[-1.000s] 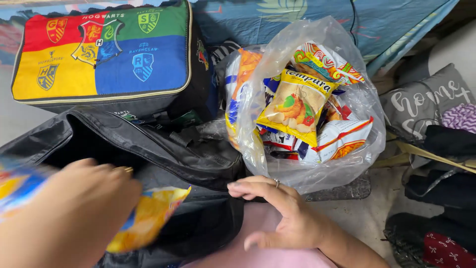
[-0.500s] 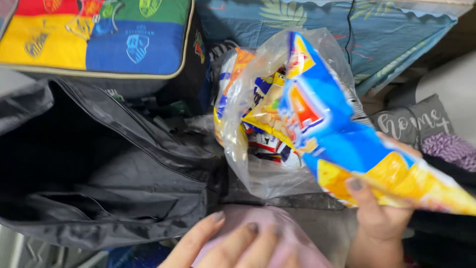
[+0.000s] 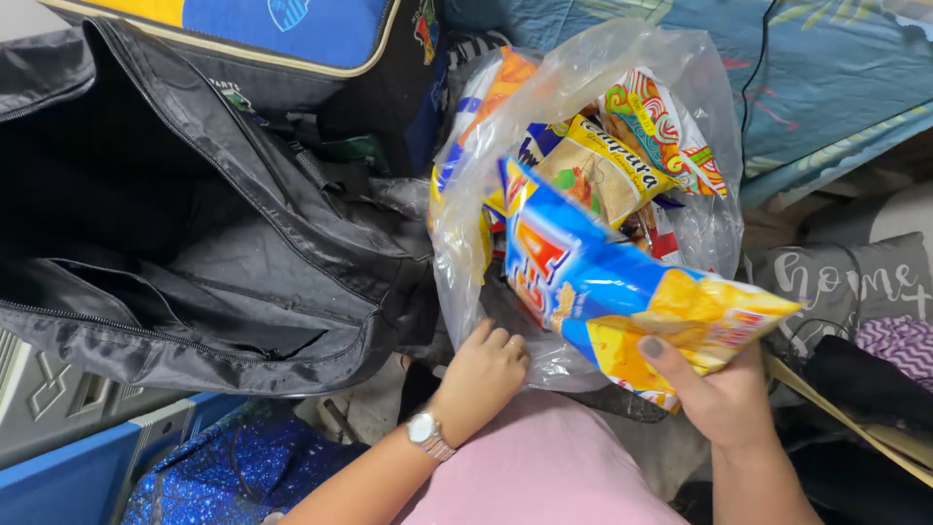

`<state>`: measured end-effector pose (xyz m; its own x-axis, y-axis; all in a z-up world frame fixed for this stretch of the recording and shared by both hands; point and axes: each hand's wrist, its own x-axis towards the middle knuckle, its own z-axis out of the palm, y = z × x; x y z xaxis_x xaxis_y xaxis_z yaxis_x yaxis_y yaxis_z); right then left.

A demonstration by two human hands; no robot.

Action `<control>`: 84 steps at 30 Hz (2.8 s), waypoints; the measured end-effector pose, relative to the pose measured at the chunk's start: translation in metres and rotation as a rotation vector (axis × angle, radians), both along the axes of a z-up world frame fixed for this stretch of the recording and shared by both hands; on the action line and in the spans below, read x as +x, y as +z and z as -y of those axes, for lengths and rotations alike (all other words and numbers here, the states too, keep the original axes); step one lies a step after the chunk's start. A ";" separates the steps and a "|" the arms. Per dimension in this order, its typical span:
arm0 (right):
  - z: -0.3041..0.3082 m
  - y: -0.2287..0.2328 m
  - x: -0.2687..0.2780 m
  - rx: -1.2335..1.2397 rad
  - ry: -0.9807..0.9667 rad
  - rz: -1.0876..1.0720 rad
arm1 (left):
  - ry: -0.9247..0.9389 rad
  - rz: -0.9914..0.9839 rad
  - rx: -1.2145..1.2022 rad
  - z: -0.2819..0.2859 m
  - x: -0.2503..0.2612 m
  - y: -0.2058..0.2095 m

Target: The person transfers assorted snack packets by hand from a plastic bag into an insulated cooler bag, arranging them inside, then gathers the plastic bag and ties it closed. At the end they place a smaller Hogwarts-themed bag on top of the cooler bag.

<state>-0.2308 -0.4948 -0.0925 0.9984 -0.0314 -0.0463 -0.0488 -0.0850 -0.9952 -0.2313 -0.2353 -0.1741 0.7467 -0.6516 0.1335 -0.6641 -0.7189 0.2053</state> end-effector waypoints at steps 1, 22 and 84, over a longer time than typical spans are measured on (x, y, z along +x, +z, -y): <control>-0.002 -0.001 0.001 -0.026 0.032 -0.053 | -0.013 0.070 -0.047 -0.008 -0.009 -0.003; -0.148 -0.128 0.096 -1.029 0.421 -0.113 | 0.007 0.110 -0.282 -0.031 -0.001 0.032; -0.039 -0.126 0.028 -1.230 1.000 0.010 | -0.102 -0.545 -0.311 0.052 -0.028 0.062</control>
